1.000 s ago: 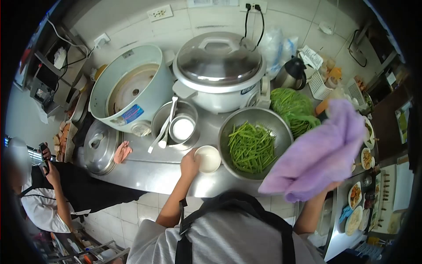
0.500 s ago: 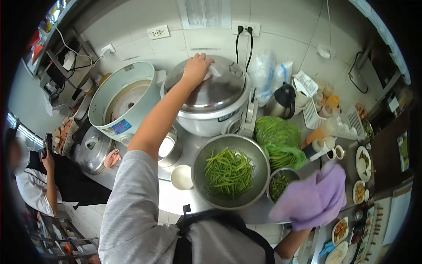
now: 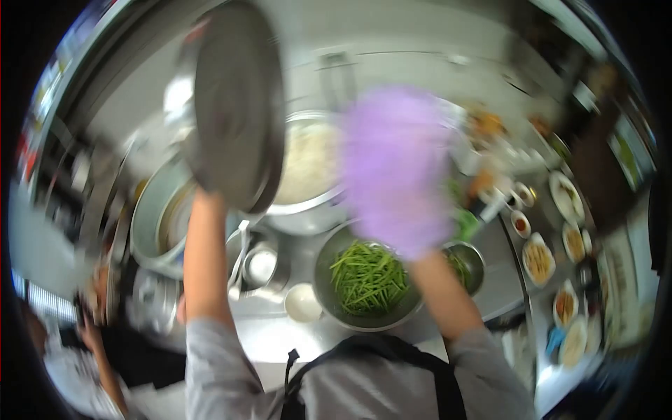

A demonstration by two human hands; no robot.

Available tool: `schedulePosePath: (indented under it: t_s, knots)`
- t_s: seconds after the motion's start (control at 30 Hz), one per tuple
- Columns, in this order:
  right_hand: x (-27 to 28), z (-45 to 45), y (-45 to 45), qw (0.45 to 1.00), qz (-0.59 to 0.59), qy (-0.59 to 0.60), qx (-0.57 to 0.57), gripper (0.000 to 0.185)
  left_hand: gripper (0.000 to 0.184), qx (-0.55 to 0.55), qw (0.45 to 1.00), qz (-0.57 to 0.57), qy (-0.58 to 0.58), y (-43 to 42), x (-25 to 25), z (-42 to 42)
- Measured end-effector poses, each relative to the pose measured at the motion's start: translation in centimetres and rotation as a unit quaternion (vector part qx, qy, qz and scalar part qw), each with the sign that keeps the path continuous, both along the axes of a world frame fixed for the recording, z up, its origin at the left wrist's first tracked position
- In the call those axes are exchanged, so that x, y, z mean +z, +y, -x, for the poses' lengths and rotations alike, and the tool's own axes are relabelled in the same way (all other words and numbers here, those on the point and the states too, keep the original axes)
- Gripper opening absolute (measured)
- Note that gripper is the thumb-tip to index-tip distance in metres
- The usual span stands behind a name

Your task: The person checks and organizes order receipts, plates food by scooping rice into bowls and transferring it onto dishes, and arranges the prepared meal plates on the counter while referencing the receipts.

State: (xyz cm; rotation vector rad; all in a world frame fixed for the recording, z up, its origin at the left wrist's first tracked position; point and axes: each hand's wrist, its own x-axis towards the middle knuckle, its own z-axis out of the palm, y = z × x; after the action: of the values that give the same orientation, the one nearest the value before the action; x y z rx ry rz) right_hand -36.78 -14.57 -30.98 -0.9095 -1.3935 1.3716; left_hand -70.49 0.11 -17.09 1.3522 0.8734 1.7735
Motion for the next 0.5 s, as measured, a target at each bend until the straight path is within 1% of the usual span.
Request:
schedulePosePath:
  t_s: [0.03, 0.07, 0.1, 0.13, 0.2, 0.27, 0.3, 0.33, 0.37, 0.4, 0.43, 0.47, 0.5]
  knots:
    - [0.9, 5.3, -0.8, 0.992, 0.002, -0.006, 0.126, 0.063, 0.025, -0.013, 1.0, 0.005, 0.0, -2.0, -0.5, 0.2]
    - [4.4, 10.1, -2.6, 0.981, -0.057, -0.028, 0.184, 0.068, 0.026, -0.03, 0.999, 0.013, 0.001, -3.8, -1.4, -0.1]
    - [7.7, 13.4, -4.8, 0.939, -0.332, -0.014, 0.092, 0.081, 0.026, -0.041, 0.999, 0.023, 0.0, -5.8, -2.5, -0.3]
    - [6.8, 14.5, -5.5, 0.895, -0.393, -0.21, 0.04, 0.082, 0.026, -0.044, 0.998, 0.033, -0.003, -8.2, -3.9, 0.1]
    - [5.3, 15.0, -4.3, 0.879, -0.411, -0.24, -0.028, 0.079, 0.027, -0.031, 0.998, 0.049, -0.003, -13.3, -6.4, 1.6]
    - [4.8, 14.8, -1.5, 0.801, -0.487, -0.318, -0.138, 0.073, 0.028, -0.012, 0.998, 0.057, -0.004, -18.0, -8.4, 2.3]
    - [5.9, 14.9, 0.1, 0.83, -0.442, -0.322, -0.107, 0.073, 0.028, -0.005, 0.998, 0.058, 0.001, -20.1, -9.2, 2.1]
    - [7.1, 15.3, 0.3, 0.86, -0.404, -0.281, -0.137, 0.078, 0.029, 0.0, 0.998, 0.057, 0.004, -21.8, -9.7, 1.8]
    - [7.6, 16.8, 0.9, 0.844, -0.463, -0.183, -0.198, 0.075, 0.029, 0.007, 0.998, 0.057, 0.005, -23.2, -10.0, 1.6]
    - [9.5, 18.1, 0.2, 0.789, -0.54, -0.2, -0.215, 0.073, 0.029, 0.017, 0.998, 0.055, 0.008, -24.5, -10.3, 1.5]
    - [11.2, 19.9, -2.4, 0.795, -0.554, -0.179, -0.17, 0.069, 0.03, 0.034, 0.998, 0.051, 0.009, -25.8, -10.5, 2.0]
    - [11.7, 21.7, -5.4, 0.8, -0.566, -0.155, -0.125, 0.066, 0.03, 0.062, 0.997, 0.048, 0.014, -27.1, -10.6, 2.7]
    - [10.6, 23.7, -8.0, 0.795, -0.595, -0.11, -0.025, 0.062, 0.031, 0.096, 0.994, 0.045, 0.018, -28.6, -10.7, 3.7]
